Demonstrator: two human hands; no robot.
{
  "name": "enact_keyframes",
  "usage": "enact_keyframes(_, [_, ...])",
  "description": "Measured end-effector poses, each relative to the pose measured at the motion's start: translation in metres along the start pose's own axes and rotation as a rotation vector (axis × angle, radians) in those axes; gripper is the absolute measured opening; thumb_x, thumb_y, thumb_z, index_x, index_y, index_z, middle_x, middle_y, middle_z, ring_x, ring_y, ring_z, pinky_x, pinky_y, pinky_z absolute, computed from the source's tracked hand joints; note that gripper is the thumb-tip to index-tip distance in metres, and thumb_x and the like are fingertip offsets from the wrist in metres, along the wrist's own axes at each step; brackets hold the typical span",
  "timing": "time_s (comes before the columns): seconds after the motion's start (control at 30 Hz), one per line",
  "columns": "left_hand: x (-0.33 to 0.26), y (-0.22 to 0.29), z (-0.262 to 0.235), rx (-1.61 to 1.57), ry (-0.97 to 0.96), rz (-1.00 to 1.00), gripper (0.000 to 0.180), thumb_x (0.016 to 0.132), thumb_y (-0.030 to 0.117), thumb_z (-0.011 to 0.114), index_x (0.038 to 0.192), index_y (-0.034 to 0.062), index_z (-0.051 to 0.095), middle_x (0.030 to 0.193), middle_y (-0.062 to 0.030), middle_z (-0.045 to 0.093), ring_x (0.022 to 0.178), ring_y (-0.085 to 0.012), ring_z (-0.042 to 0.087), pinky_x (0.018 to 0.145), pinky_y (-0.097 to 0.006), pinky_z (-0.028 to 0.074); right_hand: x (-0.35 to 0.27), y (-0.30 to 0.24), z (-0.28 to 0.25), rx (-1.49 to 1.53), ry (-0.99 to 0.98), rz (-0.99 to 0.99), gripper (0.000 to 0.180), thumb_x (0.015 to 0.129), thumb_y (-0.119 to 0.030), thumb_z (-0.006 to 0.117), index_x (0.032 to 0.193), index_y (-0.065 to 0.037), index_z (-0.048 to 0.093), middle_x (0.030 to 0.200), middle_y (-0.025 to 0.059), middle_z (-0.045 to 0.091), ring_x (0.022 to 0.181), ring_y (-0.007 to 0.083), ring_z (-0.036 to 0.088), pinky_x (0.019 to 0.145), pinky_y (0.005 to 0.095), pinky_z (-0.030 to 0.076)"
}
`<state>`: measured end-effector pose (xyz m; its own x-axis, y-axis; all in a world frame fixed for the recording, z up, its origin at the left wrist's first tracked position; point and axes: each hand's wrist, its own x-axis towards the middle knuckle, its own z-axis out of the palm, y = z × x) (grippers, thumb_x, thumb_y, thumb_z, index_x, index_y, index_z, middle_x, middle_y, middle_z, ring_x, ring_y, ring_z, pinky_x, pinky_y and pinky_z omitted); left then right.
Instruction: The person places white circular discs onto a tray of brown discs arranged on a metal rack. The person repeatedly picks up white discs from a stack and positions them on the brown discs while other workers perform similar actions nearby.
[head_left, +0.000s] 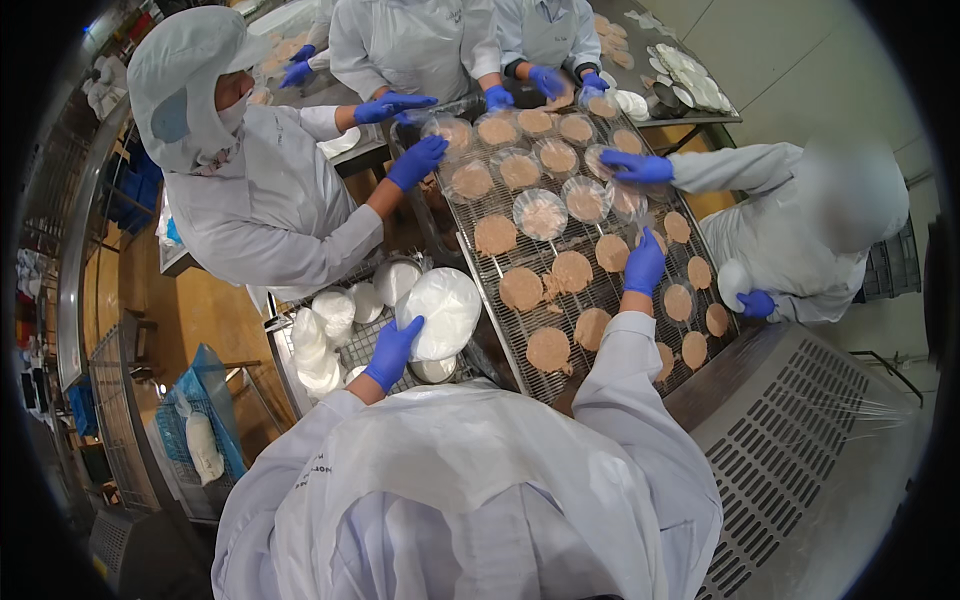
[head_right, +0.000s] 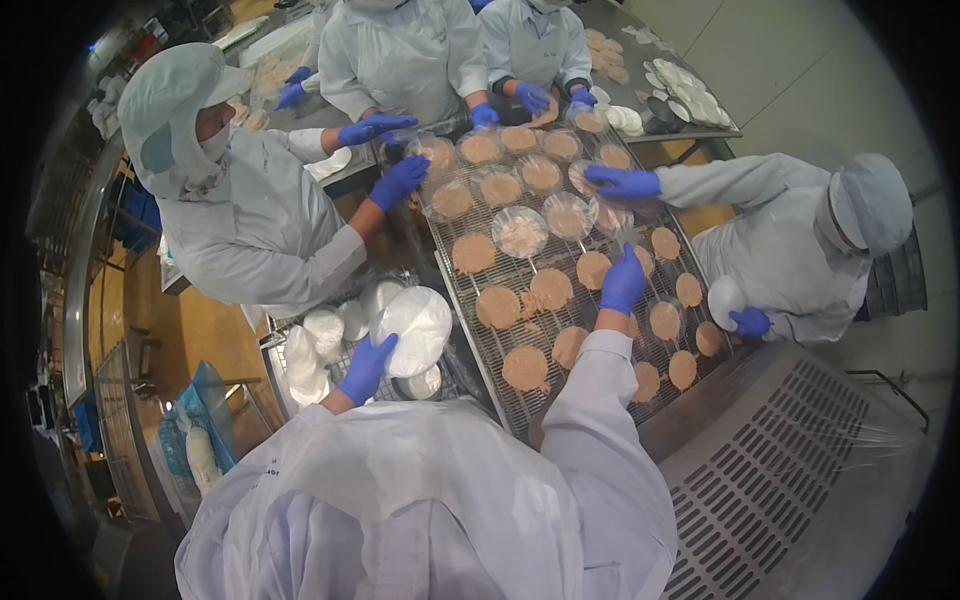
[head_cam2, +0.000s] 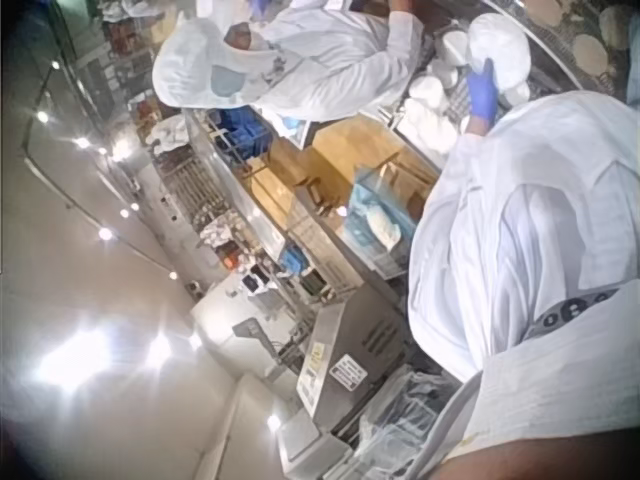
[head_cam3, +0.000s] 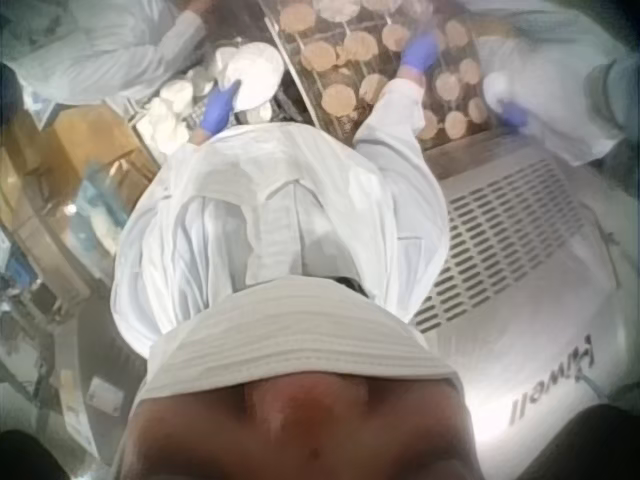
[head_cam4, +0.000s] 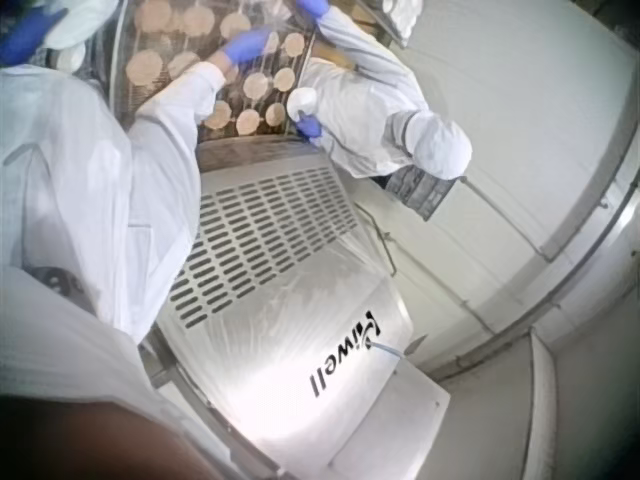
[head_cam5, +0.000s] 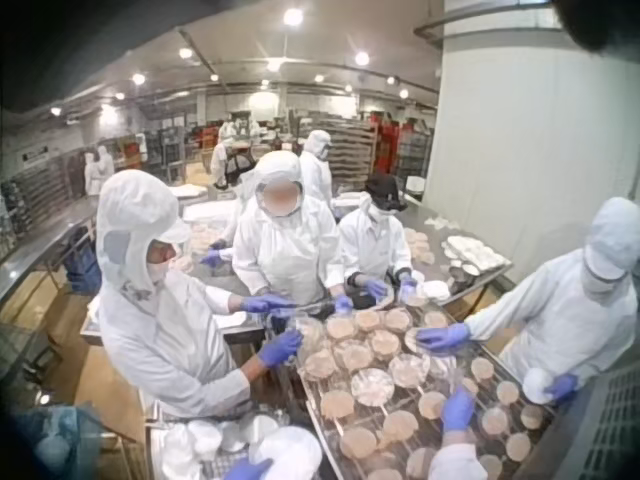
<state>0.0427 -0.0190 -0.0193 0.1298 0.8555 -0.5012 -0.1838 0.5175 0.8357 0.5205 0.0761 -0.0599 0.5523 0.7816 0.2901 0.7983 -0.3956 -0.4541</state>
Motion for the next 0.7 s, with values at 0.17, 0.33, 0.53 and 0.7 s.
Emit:
enact_keyframes(0.17, [0.005,-0.003,0.011,-0.009,-0.042,0.009,0.045,0.081,0.025,0.061,0.112,-0.0058,0.051,0.101,-0.0108,0.059,0.086,-0.0166,0.057,0.076,-0.028,0.046,-0.050,-0.021,0.027,-0.200,-0.149,-0.434,0.029,0.085,-0.016,0.046,0.110,-0.002,0.053,0.096,0.0202,0.060,0.090,0.0311,0.059,0.077,0.0386,0.046])
enact_keyframes(0.33, [0.003,-0.005,0.000,0.074,-0.035,-0.067,0.048,0.084,0.023,0.058,0.121,-0.0029,0.042,0.109,-0.0101,0.054,0.095,-0.0163,0.054,0.079,-0.028,0.046,-0.087,-0.126,0.020,-0.113,-0.555,-0.369,0.032,0.086,-0.022,0.044,0.110,-0.003,0.054,0.107,0.0230,0.055,0.098,0.0304,0.055,0.084,0.0378,0.043])
enact_keyframes(0.53, [-0.001,0.012,0.010,0.075,-0.048,-0.048,0.047,0.083,0.025,0.059,0.118,-0.0035,0.046,0.106,-0.0101,0.056,0.091,-0.0160,0.056,0.076,-0.028,0.047,0.017,-0.142,0.128,-0.159,-0.291,-0.586,0.038,0.087,-0.030,0.041,0.112,-0.003,0.053,0.122,0.0220,0.047,0.115,0.0343,0.043,0.093,0.0409,0.037])
enact_keyframes(0.7, [-0.006,0.010,-0.009,0.045,0.138,-0.060,0.047,0.081,0.026,0.063,0.113,-0.0050,0.050,0.100,-0.0094,0.059,0.086,-0.0154,0.057,0.076,-0.027,0.046,-0.009,-0.184,0.125,0.090,-0.567,-0.482,0.026,0.083,-0.023,0.048,0.096,-0.005,0.060,0.109,0.0187,0.056,0.092,0.0354,0.056,0.081,0.0412,0.044])
